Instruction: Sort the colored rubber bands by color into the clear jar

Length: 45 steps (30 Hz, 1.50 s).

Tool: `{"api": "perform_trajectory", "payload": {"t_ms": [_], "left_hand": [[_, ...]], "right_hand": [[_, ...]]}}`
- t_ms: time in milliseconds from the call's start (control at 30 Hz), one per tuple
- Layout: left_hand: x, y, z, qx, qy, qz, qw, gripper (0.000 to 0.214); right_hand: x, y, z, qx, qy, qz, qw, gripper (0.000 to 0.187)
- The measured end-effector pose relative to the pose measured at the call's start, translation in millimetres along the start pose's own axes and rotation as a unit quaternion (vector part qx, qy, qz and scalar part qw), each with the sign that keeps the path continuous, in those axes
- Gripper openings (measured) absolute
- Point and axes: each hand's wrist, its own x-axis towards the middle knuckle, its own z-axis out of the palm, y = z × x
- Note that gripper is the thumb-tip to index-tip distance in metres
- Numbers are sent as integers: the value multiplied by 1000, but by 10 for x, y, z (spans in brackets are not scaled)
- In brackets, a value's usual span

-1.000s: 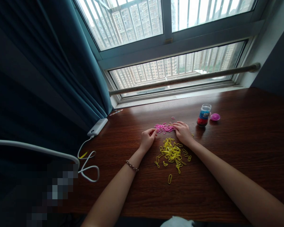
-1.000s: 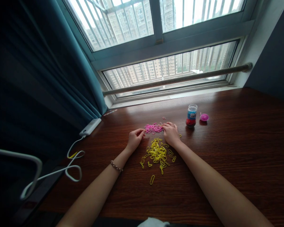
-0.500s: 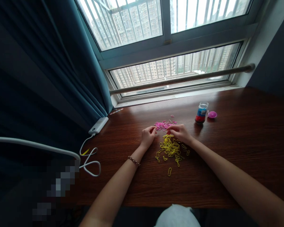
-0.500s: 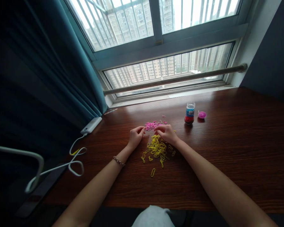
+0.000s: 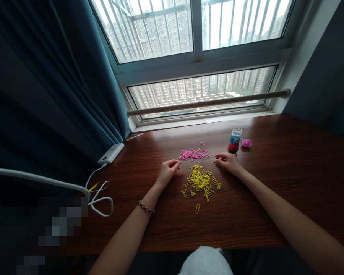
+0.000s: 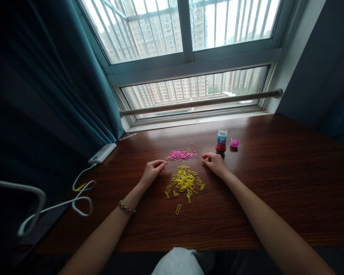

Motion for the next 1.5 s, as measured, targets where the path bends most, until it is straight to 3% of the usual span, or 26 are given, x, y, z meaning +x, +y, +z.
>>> {"api": "perform_trajectory", "payload": {"t_ms": [100, 233, 300, 400, 467, 567, 667, 833, 900, 967, 1067, 1200, 1267, 1367, 1500], "left_hand": [[-34, 53, -60, 39, -74, -13, 996, 27], [-102, 151, -163, 70, -229, -9, 971, 24], [-126, 201, -204, 75, -303, -7, 950, 24], [-148, 246, -239, 108, -364, 8, 925, 27], [-155, 253, -243, 139, -384, 32, 912, 30], [-160, 238, -233, 166, -404, 77, 896, 32], [-161, 221, -230, 175, -405, 103, 891, 29], [-183, 241, -196, 143, -394, 97, 903, 26], [-207, 251, -124, 98, -354, 81, 926, 26], [-233, 244, -21, 57, -273, 71, 958, 26], [-253, 195, 121, 29, -172, 80, 981, 24], [-213, 116, 153, 1, -91, 71, 993, 23], [-178, 98, 105, -14, -60, 58, 996, 24], [-144, 114, 5, -12, -65, 30, 997, 26], [-173, 202, -80, 36, -156, 6, 987, 26]], "right_hand": [[-9, 9, 16, -15, -9, -12, 1000, 17], [-3, -46, -6, 7, -5, 16, 1000, 15], [-13, -100, -3, 43, -4, 48, 998, 15], [-51, -224, 36, 133, -20, 85, 987, 18], [-87, -324, 72, 216, -71, 105, 968, 24], [-129, -459, 94, 340, -158, 145, 916, 35], [-128, -527, 45, 386, -151, 183, 892, 37], [-74, -512, -89, 358, -74, 228, 902, 31], [-61, -504, -124, 348, -70, 239, 904, 30], [-55, -505, -147, 337, -78, 243, 906, 31], [-59, -509, -175, 291, -138, 234, 917, 31], [-83, -506, -201, 151, -312, 175, 922, 30], [-100, -518, -208, 91, -368, 138, 915, 30], [-122, -563, -220, 49, -420, 106, 900, 30], [-131, -617, -250, 9, -427, 75, 901, 26]]}}
